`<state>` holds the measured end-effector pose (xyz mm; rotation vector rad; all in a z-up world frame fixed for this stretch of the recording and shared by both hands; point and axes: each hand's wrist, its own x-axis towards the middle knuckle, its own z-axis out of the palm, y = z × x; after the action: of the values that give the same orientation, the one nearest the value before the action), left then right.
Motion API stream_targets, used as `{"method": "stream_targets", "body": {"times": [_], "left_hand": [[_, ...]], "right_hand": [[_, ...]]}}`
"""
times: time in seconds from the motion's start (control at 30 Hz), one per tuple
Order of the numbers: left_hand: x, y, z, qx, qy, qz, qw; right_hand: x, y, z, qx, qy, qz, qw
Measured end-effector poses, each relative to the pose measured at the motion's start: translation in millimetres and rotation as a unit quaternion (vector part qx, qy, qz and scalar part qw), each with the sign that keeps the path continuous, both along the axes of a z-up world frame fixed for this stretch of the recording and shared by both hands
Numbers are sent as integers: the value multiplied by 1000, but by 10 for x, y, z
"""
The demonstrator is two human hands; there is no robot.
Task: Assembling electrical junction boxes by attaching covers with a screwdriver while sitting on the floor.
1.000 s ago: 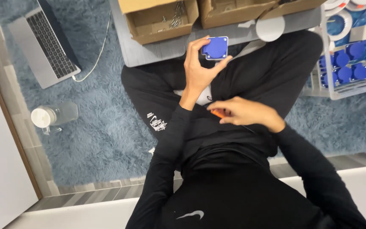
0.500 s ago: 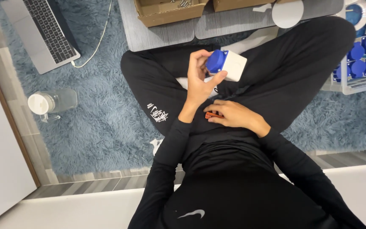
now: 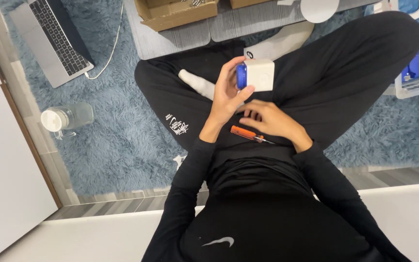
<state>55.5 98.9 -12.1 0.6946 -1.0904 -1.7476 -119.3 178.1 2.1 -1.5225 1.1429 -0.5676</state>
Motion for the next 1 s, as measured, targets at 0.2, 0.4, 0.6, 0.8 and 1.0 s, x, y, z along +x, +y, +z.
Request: {"method": "stream_targets", "body": {"times": [0.2, 0.4, 0.6, 0.8, 1.0], "left_hand": [[30, 22, 71, -23, -5, -48, 999], [37, 10, 100, -31, -23, -61, 997], [9, -1, 250, -71, -94, -53, 992], [-114, -60, 394, -105, -147, -69, 981], [-115, -181, 351, -49, -177, -107, 977]], "right_hand": [[-235, 40, -249, 1, -85, -166, 983], [-318, -44, -376, 52, -292, -271, 916], [-396, -88, -612, 71, -389, -239, 887], [-514, -212, -386, 16, -348, -205, 915], [-595, -346, -376, 8, -369, -222, 903]]}}
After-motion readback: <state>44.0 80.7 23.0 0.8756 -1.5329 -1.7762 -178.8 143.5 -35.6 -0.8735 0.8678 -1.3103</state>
